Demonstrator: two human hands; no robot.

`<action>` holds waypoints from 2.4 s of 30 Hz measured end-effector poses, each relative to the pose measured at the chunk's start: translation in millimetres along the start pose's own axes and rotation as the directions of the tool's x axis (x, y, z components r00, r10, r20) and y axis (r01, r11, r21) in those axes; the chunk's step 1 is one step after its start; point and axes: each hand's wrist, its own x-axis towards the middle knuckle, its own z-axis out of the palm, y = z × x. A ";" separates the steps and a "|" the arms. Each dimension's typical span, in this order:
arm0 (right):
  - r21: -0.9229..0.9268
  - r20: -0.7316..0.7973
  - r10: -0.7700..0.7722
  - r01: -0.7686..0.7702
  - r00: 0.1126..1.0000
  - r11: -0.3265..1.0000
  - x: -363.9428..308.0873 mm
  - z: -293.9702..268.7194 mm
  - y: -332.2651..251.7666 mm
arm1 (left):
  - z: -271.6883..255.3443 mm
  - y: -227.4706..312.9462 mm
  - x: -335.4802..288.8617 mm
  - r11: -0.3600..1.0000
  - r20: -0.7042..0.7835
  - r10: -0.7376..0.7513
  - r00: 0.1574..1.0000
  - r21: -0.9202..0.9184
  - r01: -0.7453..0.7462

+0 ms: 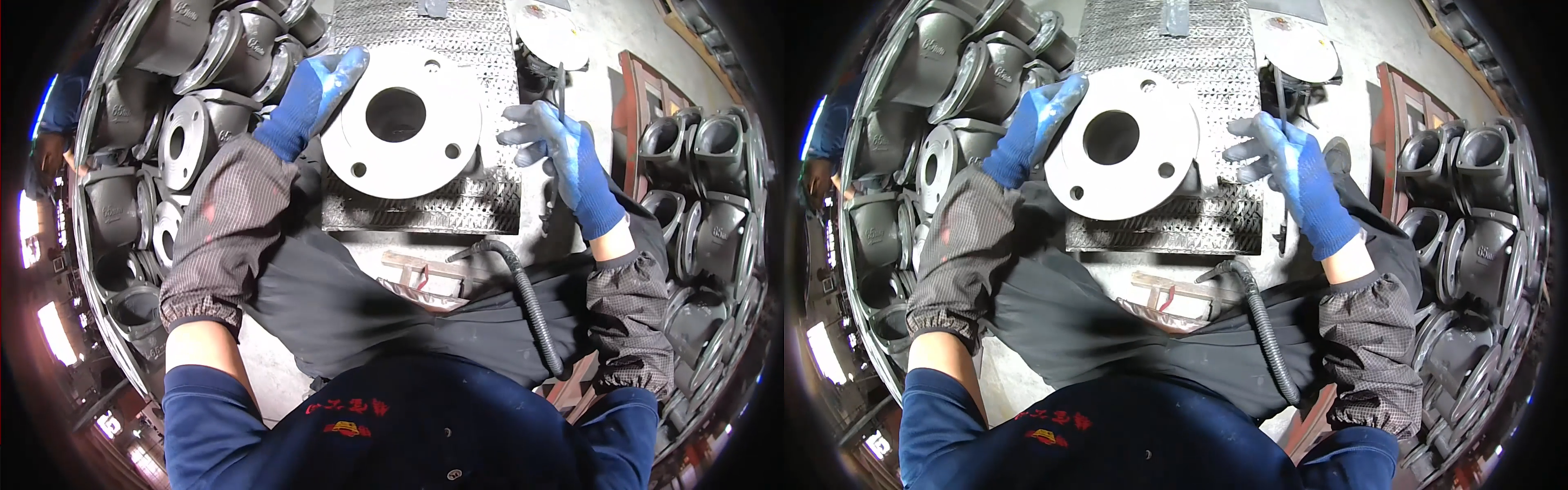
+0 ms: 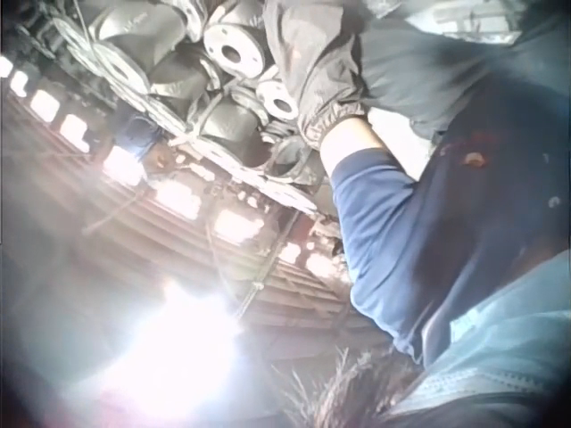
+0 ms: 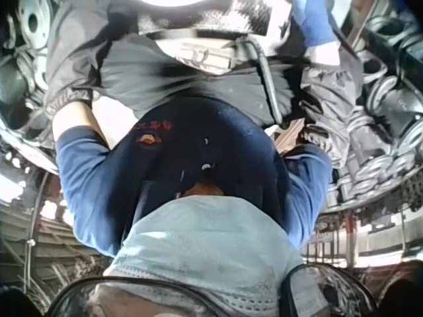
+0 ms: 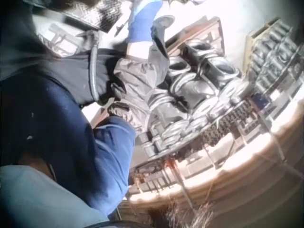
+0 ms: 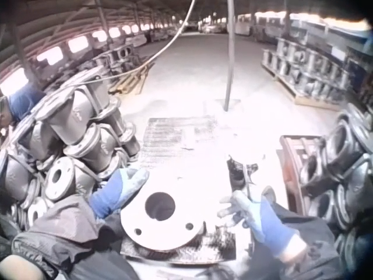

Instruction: The person picks up metal valve bodies from a pile, places them on a work surface, and uses a handheld grinder to smooth the edges and surfaces before returning them to a pile.

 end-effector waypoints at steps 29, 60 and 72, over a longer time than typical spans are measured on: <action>-0.806 0.274 -0.796 0.580 0.540 0.116 -20.9 -35.6 23.1 | 63.4 47.6 -107.8 0.967 0.325 0.098 0.941 0.191 -0.167; -0.297 -0.209 -0.562 0.496 0.800 0.816 -16.1 -74.2 3.3 | 129.5 67.0 -71.2 0.862 0.173 0.434 0.884 0.206 -0.463; -0.971 0.162 -0.347 0.212 0.924 0.109 -135.8 -26.0 -39.0 | 128.2 72.3 -61.5 0.886 0.163 0.415 0.895 0.150 -0.438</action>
